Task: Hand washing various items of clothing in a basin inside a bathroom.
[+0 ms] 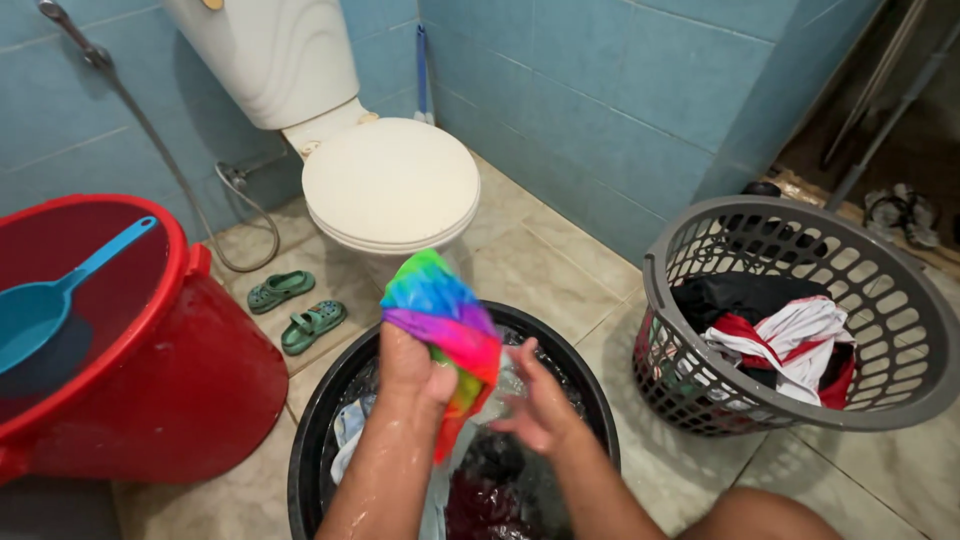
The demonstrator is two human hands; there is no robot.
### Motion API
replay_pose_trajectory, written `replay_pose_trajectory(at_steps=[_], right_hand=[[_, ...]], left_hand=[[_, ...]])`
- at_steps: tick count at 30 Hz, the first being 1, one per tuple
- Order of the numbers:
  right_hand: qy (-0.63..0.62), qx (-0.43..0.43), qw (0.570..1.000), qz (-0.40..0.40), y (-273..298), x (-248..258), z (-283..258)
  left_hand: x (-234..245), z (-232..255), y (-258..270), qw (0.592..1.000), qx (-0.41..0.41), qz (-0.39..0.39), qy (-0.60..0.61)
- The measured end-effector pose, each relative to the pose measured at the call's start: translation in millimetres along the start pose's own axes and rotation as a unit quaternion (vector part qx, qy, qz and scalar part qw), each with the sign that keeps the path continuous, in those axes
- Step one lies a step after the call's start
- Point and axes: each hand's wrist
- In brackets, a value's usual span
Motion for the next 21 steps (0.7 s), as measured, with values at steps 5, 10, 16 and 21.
replay_pose_trajectory(at_steps=[5, 10, 16, 21], right_hand=[[-0.159, 0.037, 0.958, -0.235, 10, -19, 3], [-0.219, 0.095, 0.935, -0.263, -7, -21, -10], [-0.181, 0.105, 0.968, -0.143, -10, -22, -30], [-0.137, 0.135, 0.962, -0.196, 15, -39, -34]], left_hand=[[-24, -1, 4, 0.994, 0.03, 0.108, 0.003], [20, 21, 14, 0.997, 0.007, 0.075, 0.003], [118, 49, 71, 0.882, 0.228, 0.296, -0.286], [142, 47, 112, 0.956, 0.249, 0.098, -0.125]])
Point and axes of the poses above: each hand's wrist, its own y-axis away from the middle knuckle, its own x-axis out of the back of the hand, z = x × y, and after that the axes turned 4 degrees about z, right-handed
